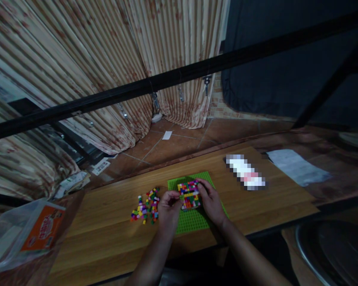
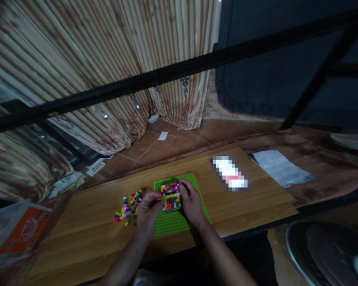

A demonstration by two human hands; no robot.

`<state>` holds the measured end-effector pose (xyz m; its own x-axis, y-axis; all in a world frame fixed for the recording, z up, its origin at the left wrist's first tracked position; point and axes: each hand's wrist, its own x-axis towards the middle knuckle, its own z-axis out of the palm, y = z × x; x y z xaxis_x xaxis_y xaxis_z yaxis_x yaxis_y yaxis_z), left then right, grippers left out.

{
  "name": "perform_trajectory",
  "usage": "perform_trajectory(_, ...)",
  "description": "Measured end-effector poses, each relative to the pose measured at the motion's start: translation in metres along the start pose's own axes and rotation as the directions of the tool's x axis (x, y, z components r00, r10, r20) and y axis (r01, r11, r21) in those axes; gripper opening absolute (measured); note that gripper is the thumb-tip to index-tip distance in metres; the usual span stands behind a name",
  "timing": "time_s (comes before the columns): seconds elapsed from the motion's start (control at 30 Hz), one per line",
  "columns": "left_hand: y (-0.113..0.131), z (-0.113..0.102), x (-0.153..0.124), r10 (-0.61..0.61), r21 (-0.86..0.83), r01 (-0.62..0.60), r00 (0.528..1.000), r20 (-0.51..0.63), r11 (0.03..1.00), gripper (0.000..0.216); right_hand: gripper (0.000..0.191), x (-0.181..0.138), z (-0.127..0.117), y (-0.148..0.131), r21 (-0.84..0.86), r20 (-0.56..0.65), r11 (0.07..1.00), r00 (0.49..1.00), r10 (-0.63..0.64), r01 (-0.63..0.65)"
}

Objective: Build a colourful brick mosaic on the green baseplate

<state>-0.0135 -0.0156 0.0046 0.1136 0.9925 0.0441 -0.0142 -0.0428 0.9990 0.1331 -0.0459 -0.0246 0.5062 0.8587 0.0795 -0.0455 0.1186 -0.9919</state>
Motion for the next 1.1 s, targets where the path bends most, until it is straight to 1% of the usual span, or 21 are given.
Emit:
perform_trajectory(0.27, 0.0, 0.004, 0.0, -0.106, -0.133, 0.104, 0.994, -0.01, 0.986, 0.011, 0.037, -0.001, 0.0, -0.003, -0.013, -0.003, 1.0, 1.0, 0.013, -0.013)
perform_trajectory(0.57, -0.007, 0.01, 0.0, -0.174, -0.235, 0.164, 0.984, -0.025, 0.958, 0.015, 0.039, -0.001, 0.001, -0.005, -0.007, -0.005, 1.0, 1.0, 0.019, -0.019)
perform_trajectory(0.7, -0.005, 0.007, 0.0, -0.193, -0.261, 0.185, 0.981, -0.005, 0.948, 0.015, 0.039, -0.001, 0.001, -0.004, 0.001, -0.01, 1.0, 1.0, 0.026, -0.026)
perform_trajectory(0.87, -0.001, -0.001, -0.002, -0.208, -0.282, 0.204, 0.978, 0.017, 0.937, 0.019, 0.039, 0.0, 0.002, 0.0, 0.008, -0.014, 0.999, 0.999, 0.034, -0.033)
perform_trajectory(0.97, -0.001, -0.003, -0.002, -0.202, -0.284, 0.197, 0.979, 0.012, 0.938, 0.019, 0.039, 0.001, 0.001, 0.0, -0.005, -0.016, 1.0, 1.0, 0.02, -0.02)
perform_trajectory(1.1, -0.004, 0.0, 0.002, -0.173, -0.255, 0.166, 0.985, -0.005, 0.953, 0.016, 0.039, 0.0, 0.001, -0.003, -0.013, -0.023, 1.0, 1.0, 0.015, -0.015)
